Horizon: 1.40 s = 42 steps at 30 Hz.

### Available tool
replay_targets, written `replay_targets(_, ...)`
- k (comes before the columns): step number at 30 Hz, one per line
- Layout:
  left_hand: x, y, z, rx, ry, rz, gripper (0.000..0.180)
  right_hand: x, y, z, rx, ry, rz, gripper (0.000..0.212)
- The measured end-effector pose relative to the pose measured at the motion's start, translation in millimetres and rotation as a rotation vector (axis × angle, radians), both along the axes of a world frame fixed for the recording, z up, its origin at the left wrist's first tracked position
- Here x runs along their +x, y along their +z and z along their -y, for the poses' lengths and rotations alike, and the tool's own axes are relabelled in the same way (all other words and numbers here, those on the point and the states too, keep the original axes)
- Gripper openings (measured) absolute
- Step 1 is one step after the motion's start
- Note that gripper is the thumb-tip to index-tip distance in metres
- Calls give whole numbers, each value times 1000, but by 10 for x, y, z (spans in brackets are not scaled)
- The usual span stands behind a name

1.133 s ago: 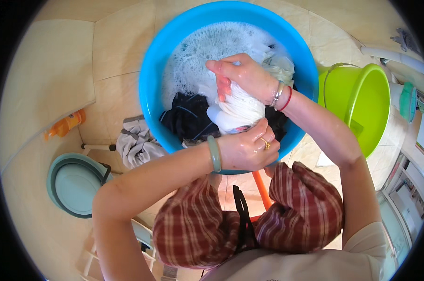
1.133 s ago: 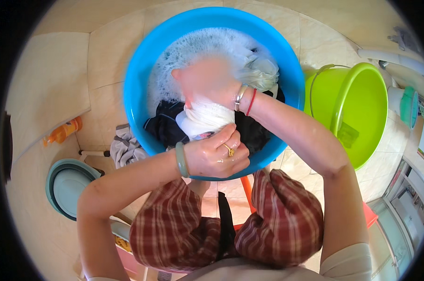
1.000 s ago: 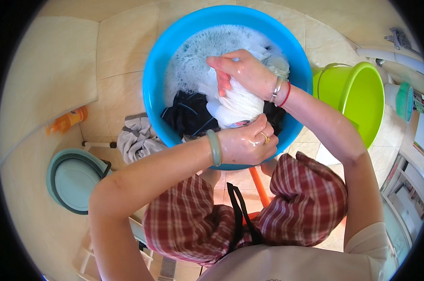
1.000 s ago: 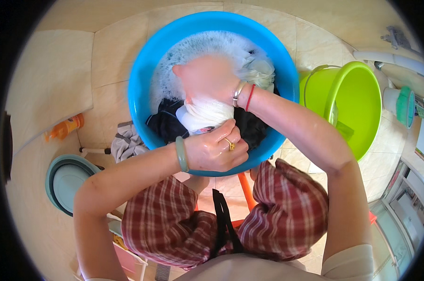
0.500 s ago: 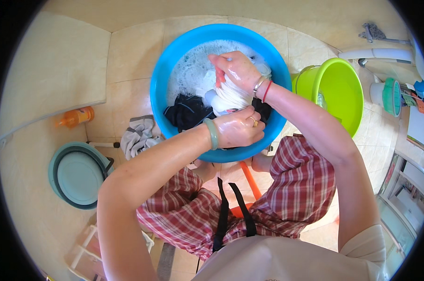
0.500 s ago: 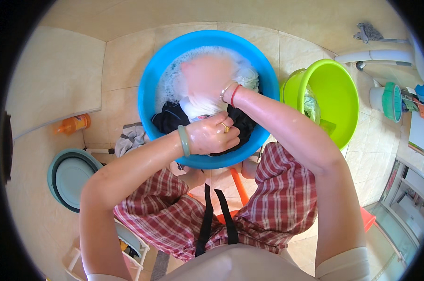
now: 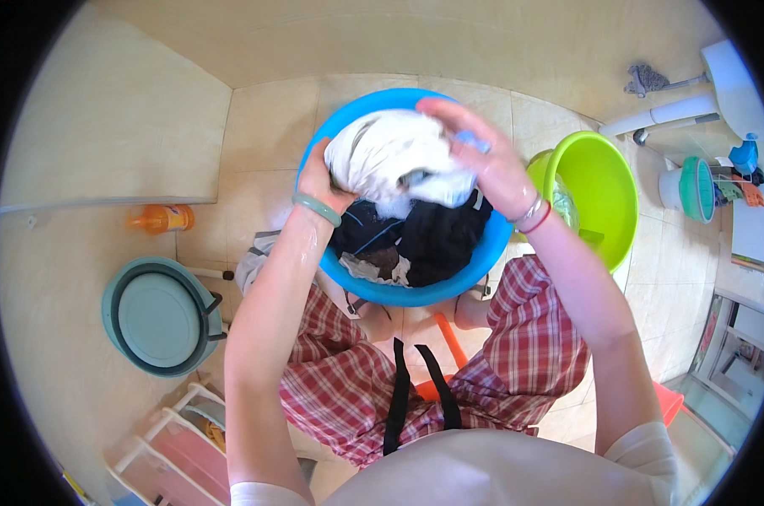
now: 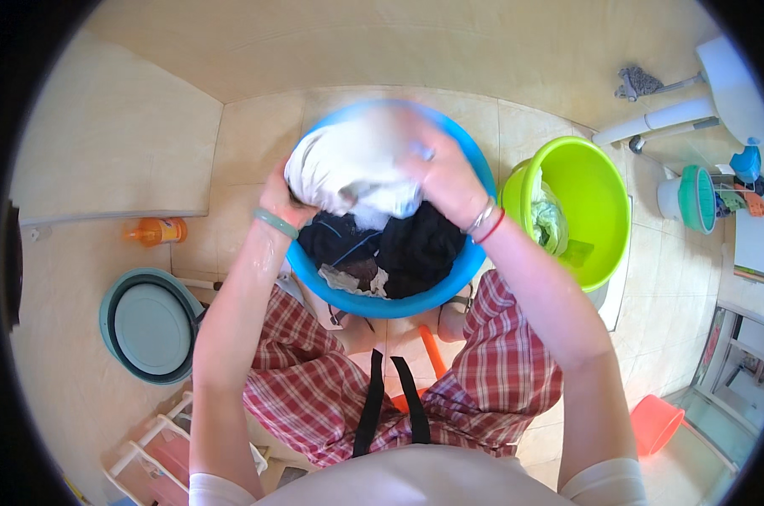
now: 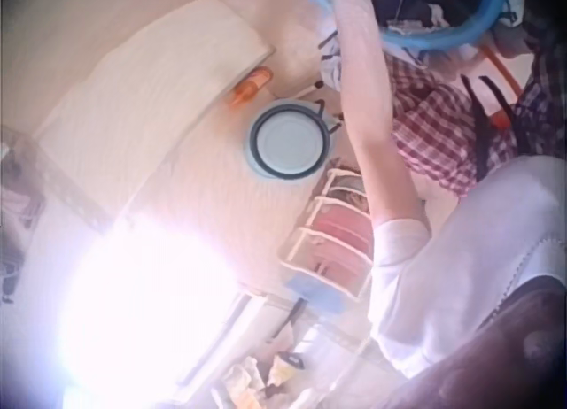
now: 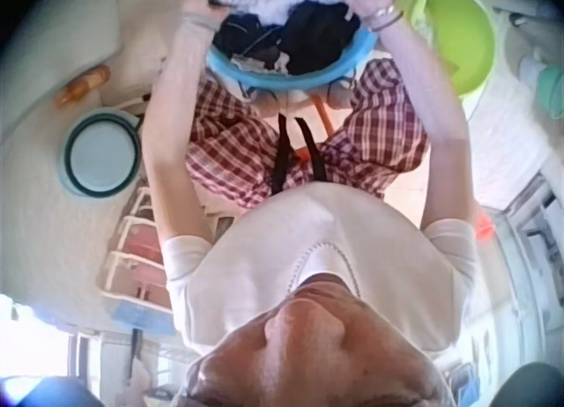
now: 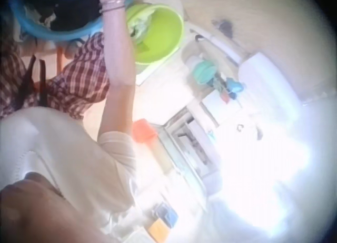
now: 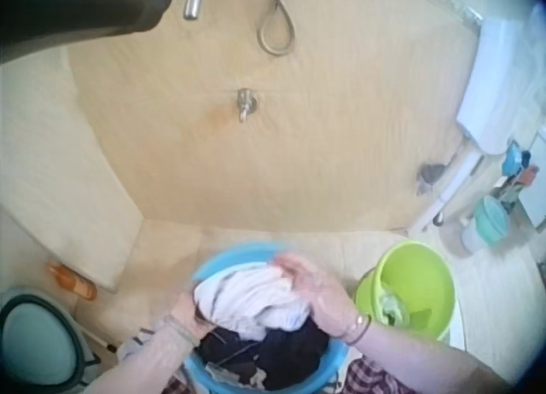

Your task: The person hand washes a load of mixed-color clothes in a blue basin filled with soapy water. They repeatedly scrub, wring, and rinse individual items, including white and dark garments, before transferring them to a green bucket. The process involves continuous agitation and handling of the wet laundry.

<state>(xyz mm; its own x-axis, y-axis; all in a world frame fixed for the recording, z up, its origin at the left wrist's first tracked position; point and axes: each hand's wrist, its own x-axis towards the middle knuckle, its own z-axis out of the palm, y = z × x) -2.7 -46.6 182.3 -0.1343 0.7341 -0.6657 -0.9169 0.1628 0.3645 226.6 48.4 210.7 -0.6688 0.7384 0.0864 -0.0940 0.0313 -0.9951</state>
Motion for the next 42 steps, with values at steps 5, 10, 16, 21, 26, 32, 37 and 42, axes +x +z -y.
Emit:
replay_targets(5, 25, 341, 30, 18, -3, -104, 35, 103, 283, 57, -60, 374, 182, 82)
replay_targets(10, 47, 601, 86, 151, -46, -116, 31, 3, 164, 197, -183, 215, 128, 72)
replay_targets(16, 267, 724, 259, 136, -201, -645, 48, -21, 258, 94, -847, -98, -379, 58)
replay_targets(21, 167, 346, 214, 14, -166, -726, 51, 111, 202, -129, -566, -144, -257, 46)
replay_targets(26, 248, 388, 153, 70, 7, -586, 53, 300, 222, -64, -1049, 51, -579, 26)
replay_targets(32, 302, -465, 269, 130, -195, -577, 58, 19, 657, 267, -1064, -35, -897, 45)
replay_targets(37, 1050, -110, 200, 486, -66, 141, 73, 87, 244, 242, -1072, 0, -813, 45)
replay_targets(42, 1127, 347, 176, 933, -81, 726, 78, 360, 155, -58, -727, 168, -296, 47)
